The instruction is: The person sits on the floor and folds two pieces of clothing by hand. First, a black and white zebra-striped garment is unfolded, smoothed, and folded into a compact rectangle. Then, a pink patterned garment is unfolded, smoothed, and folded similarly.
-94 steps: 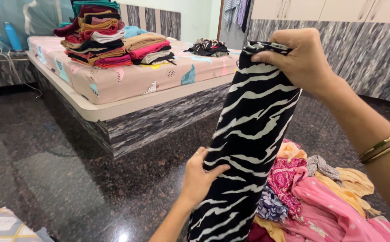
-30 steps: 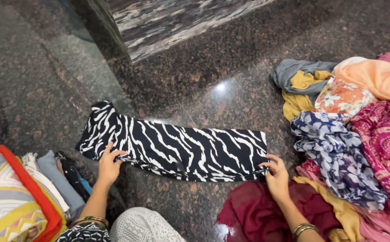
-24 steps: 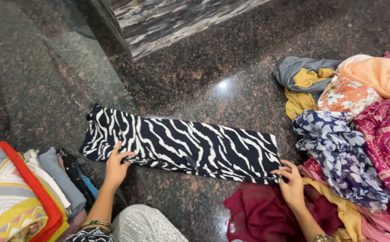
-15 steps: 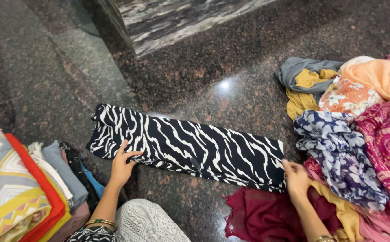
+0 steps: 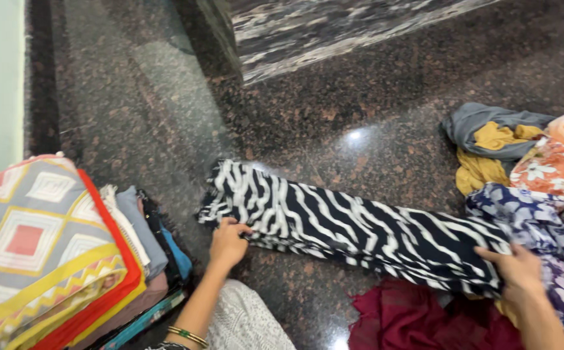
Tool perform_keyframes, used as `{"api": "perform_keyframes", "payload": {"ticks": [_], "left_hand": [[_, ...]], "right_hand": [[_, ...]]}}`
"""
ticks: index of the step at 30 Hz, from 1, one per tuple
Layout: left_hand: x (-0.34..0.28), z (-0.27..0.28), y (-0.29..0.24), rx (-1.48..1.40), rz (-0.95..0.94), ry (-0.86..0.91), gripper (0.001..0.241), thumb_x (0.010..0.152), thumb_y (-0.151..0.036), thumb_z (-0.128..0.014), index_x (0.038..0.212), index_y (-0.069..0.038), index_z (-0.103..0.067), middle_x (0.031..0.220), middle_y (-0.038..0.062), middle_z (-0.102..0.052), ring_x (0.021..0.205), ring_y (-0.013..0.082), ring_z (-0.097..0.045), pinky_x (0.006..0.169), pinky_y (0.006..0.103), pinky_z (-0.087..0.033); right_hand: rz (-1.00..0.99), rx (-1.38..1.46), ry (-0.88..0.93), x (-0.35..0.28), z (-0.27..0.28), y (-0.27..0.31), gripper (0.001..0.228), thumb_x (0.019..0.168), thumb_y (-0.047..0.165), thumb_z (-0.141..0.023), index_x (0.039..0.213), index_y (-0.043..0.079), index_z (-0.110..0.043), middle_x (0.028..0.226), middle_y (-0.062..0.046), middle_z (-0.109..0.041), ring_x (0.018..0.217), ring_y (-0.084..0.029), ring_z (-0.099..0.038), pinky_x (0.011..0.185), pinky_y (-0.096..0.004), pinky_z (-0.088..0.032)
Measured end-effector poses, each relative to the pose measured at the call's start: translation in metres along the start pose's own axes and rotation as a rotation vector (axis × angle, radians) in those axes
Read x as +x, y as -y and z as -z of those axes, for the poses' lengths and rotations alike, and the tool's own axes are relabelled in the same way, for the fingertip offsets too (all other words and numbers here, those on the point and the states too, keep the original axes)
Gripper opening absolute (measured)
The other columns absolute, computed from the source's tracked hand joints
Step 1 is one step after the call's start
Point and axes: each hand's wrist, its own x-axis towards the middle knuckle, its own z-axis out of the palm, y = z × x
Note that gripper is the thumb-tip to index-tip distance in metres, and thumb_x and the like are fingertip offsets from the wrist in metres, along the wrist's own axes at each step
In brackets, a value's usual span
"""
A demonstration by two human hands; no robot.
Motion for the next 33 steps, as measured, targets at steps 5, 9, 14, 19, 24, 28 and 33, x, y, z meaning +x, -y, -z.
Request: {"api": "perform_keyframes", "payload": {"ticks": [5,9,14,19,24,28,33], "left_hand": [[0.001,0.0,-0.012,-0.359,0.275,-0.339,0.012,0.082,-0.017,-0.07,0.086,-0.016,-0.082,0.092,0.014,-0.076,0.09,0.0344,-0.073,0.084,0.0447,-0.057],[0.026,0.0,-0.023,-0.518,0.391,-0.306,0.024,0.077,-0.032,-0.084,0.081,-0.008,-0.078,0.087,0.016,-0.076,0.084,0.0348,-0.074,0.081,0.0458,-0.056],[0.043,-0.034,-0.055,-0.296,0.362,-0.358,0.035,0.069,-0.03,-0.089,0.078,0.0,-0.073,0.097,0.021,-0.069,0.086,0.0418,-0.067,0.073,0.0515,-0.053],[0.068,-0.063,-0.041,-1.096,0.468,-0.25,0.02,0.081,-0.013,-0.073,0.096,0.0,-0.072,0.103,0.02,-0.074,0.099,0.0373,-0.071,0.091,0.0463,-0.057],[0.077,-0.067,0.009,-2.246,0.4,-0.022,0.036,0.076,0.011,-0.069,0.109,-0.002,-0.064,0.111,0.013,-0.072,0.106,0.0295,-0.069,0.096,0.0429,-0.06],[0.074,-0.048,0.031,-2.004,0.203,-0.482,0.053,0.067,0.028,-0.064,0.106,-0.007,-0.06,0.11,0.014,-0.062,0.099,0.0293,-0.065,0.085,0.0411,-0.057],[0.033,-0.031,0.027,-0.736,0.169,-0.665,0.063,0.061,0.019,-0.074,0.119,-0.004,-0.069,0.128,0.014,-0.063,0.108,0.0338,-0.061,0.095,0.0425,-0.049]], "right_hand": [[-0.025,-0.023,0.059,0.001,0.024,-0.024,0.049,0.082,-0.002,-0.077,0.13,-0.004,-0.064,0.109,-0.017,-0.074,0.083,-0.027,-0.07,0.069,-0.043,-0.057],[-0.103,0.126,0.102,0.002,0.018,-0.046,0.05,0.08,0.0,-0.076,0.128,-0.002,-0.063,0.108,-0.013,-0.074,0.082,-0.024,-0.072,0.069,-0.04,-0.059],[-0.025,0.076,0.061,0.006,0.013,-0.059,0.046,0.082,-0.001,-0.078,0.125,-0.004,-0.064,0.108,-0.016,-0.073,0.083,-0.024,-0.071,0.072,-0.037,-0.059],[-0.05,0.143,0.091,0.002,0.012,-0.051,0.044,0.08,0.0,-0.078,0.122,-0.002,-0.065,0.106,-0.013,-0.073,0.079,-0.024,-0.071,0.068,-0.04,-0.059],[-0.086,0.145,0.076,-0.012,0.007,-0.043,0.05,0.08,-0.001,-0.077,0.127,0.001,-0.061,0.104,-0.013,-0.072,0.076,-0.026,-0.07,0.062,-0.043,-0.06],[-0.107,0.126,0.078,-0.01,0.01,-0.04,0.049,0.082,0.001,-0.077,0.129,-0.001,-0.061,0.108,-0.014,-0.072,0.08,-0.025,-0.07,0.064,-0.041,-0.059],[-0.279,0.156,0.141,0.01,0.022,-0.031,0.055,0.085,0.003,-0.074,0.134,-0.001,-0.052,0.114,-0.015,-0.072,0.096,-0.03,-0.073,0.084,-0.045,-0.06]]}}
